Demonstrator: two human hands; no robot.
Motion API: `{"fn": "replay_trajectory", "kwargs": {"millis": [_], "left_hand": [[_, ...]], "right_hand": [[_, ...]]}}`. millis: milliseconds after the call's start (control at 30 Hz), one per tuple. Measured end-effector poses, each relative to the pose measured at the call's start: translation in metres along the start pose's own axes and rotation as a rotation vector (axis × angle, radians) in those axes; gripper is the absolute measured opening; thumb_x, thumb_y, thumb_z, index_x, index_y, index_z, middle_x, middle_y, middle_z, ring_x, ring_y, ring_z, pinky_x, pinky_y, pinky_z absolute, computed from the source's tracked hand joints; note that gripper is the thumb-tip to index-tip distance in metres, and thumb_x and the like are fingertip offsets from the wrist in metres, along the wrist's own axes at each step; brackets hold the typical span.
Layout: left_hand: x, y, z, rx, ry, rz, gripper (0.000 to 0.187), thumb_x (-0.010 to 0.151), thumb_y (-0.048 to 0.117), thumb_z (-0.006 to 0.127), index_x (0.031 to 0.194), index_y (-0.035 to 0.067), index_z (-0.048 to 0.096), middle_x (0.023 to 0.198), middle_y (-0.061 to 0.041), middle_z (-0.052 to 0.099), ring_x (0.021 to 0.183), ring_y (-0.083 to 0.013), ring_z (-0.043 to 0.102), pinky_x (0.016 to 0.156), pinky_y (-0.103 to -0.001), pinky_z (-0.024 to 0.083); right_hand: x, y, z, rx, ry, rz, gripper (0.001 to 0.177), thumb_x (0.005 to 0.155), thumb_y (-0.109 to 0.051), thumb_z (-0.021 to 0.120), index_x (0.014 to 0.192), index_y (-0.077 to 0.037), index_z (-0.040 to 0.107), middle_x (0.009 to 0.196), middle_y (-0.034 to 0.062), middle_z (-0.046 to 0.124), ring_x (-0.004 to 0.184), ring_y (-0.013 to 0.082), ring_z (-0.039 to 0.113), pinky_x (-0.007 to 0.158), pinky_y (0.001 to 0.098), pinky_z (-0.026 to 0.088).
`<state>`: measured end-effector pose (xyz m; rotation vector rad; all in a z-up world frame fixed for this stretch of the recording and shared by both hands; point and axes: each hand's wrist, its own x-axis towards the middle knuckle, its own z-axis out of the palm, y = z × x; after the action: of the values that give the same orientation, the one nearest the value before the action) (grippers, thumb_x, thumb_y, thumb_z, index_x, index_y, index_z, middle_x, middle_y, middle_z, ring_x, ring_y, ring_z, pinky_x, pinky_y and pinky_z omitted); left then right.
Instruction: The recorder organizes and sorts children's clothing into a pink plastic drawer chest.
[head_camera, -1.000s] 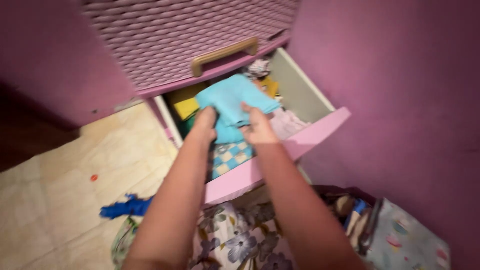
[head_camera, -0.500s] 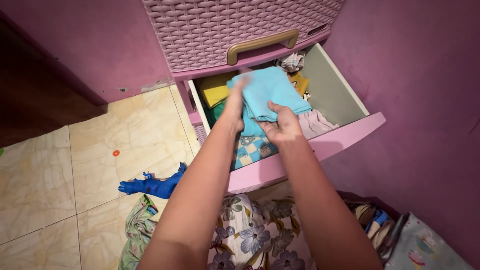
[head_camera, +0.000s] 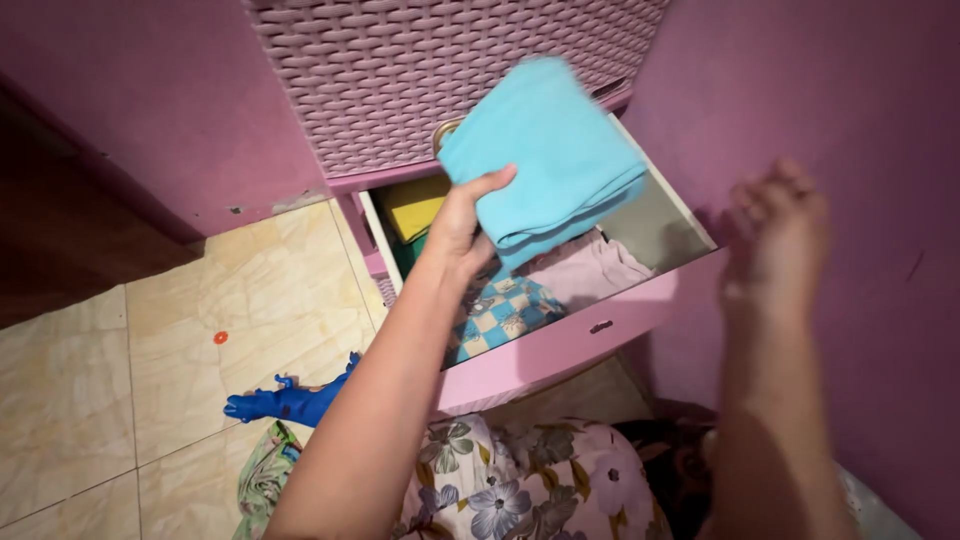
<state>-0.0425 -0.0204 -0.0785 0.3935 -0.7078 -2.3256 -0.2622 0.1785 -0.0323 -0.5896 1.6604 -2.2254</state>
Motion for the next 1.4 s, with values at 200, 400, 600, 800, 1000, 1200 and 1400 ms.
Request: {"fn": "replay_trajectory", "kwargs": {"millis": [200, 400, 600, 800, 1000, 1200, 1400], "left_hand": [[0.038, -0.062, 0.029, -0.103, -0.138, -0.115, 0.066, 0.082, 0.014, 0.079, 0.14, 0.0, 0.052, 0.129, -0.018, 0.063, 0.118, -0.0348, 0.064, 0.103, -0.053, 0.054], [0.091, -0.165, -0.042, 0.278, 0.004, -0.525, 0.053, 0.084, 0.014, 0.073, 0.134, 0.006, 0.057, 0.122, -0.012, 0.067, 0.108, -0.0284, 0.067, 0.091, -0.053, 0.057], [0.074, -0.161, -0.023, 0.486, 0.191, -0.258, 0.059, 0.078, -0.001, 0.079, 0.134, -0.001, 0.059, 0.124, -0.014, 0.07, 0.109, -0.0273, 0.068, 0.089, -0.042, 0.056], [0.083, -0.168, -0.036, 0.657, 0.229, -0.097, 0.074, 0.072, 0.001, 0.085, 0.137, -0.001, 0.05, 0.126, -0.014, 0.068, 0.112, -0.0262, 0.067, 0.093, -0.038, 0.056], [0.078, -0.152, -0.025, 0.818, 0.282, -0.047, 0.088, 0.073, 0.006, 0.086, 0.143, 0.002, 0.033, 0.127, -0.016, 0.063, 0.114, -0.0259, 0.065, 0.095, -0.036, 0.056], [0.087, -0.153, -0.039, 0.796, 0.1, -0.338, 0.066, 0.073, 0.015, 0.085, 0.132, 0.001, 0.057, 0.124, -0.013, 0.069, 0.114, -0.0272, 0.067, 0.093, -0.041, 0.056], [0.132, -0.21, -0.087, 1.677, 0.028, -0.205, 0.073, 0.09, 0.057, 0.073, 0.125, -0.007, 0.066, 0.131, -0.028, 0.063, 0.128, -0.0391, 0.058, 0.108, -0.04, 0.046]], "right_hand": [[0.03, -0.019, 0.016, -0.201, -0.093, 0.17, 0.045, 0.095, -0.041, 0.056, 0.128, -0.01, 0.063, 0.122, 0.007, 0.067, 0.112, 0.0207, 0.065, 0.096, 0.0374, 0.053], [0.056, 0.066, 0.012, -0.998, -0.428, 0.274, 0.063, 0.089, -0.045, 0.069, 0.133, 0.0, 0.063, 0.125, 0.0201, 0.07, 0.119, 0.0294, 0.065, 0.103, 0.0403, 0.047], [0.051, 0.058, 0.022, -1.233, -0.607, 0.09, 0.081, 0.07, -0.012, 0.083, 0.146, -0.016, 0.054, 0.13, 0.0172, 0.065, 0.116, 0.0322, 0.066, 0.098, 0.0409, 0.053], [0.059, 0.079, 0.022, -1.339, -0.8, -0.091, 0.084, 0.069, -0.005, 0.087, 0.144, -0.027, 0.056, 0.145, 0.0138, 0.046, 0.134, 0.0354, 0.05, 0.11, 0.0406, 0.044], [0.057, 0.076, 0.016, -1.273, -0.791, -0.241, 0.082, 0.07, -0.003, 0.083, 0.144, -0.026, 0.058, 0.145, 0.0153, 0.046, 0.133, 0.0363, 0.051, 0.109, 0.0409, 0.046], [0.052, 0.073, 0.038, -1.628, -0.815, 0.017, 0.082, 0.073, -0.007, 0.08, 0.148, -0.031, 0.055, 0.147, 0.0163, 0.044, 0.133, 0.0355, 0.053, 0.112, 0.0397, 0.047], [0.045, 0.127, 0.048, -1.977, -0.889, 0.057, 0.077, 0.088, -0.016, 0.064, 0.156, -0.038, 0.036, 0.167, 0.0123, 0.013, 0.153, 0.0358, 0.018, 0.119, 0.0566, 0.024]]}}
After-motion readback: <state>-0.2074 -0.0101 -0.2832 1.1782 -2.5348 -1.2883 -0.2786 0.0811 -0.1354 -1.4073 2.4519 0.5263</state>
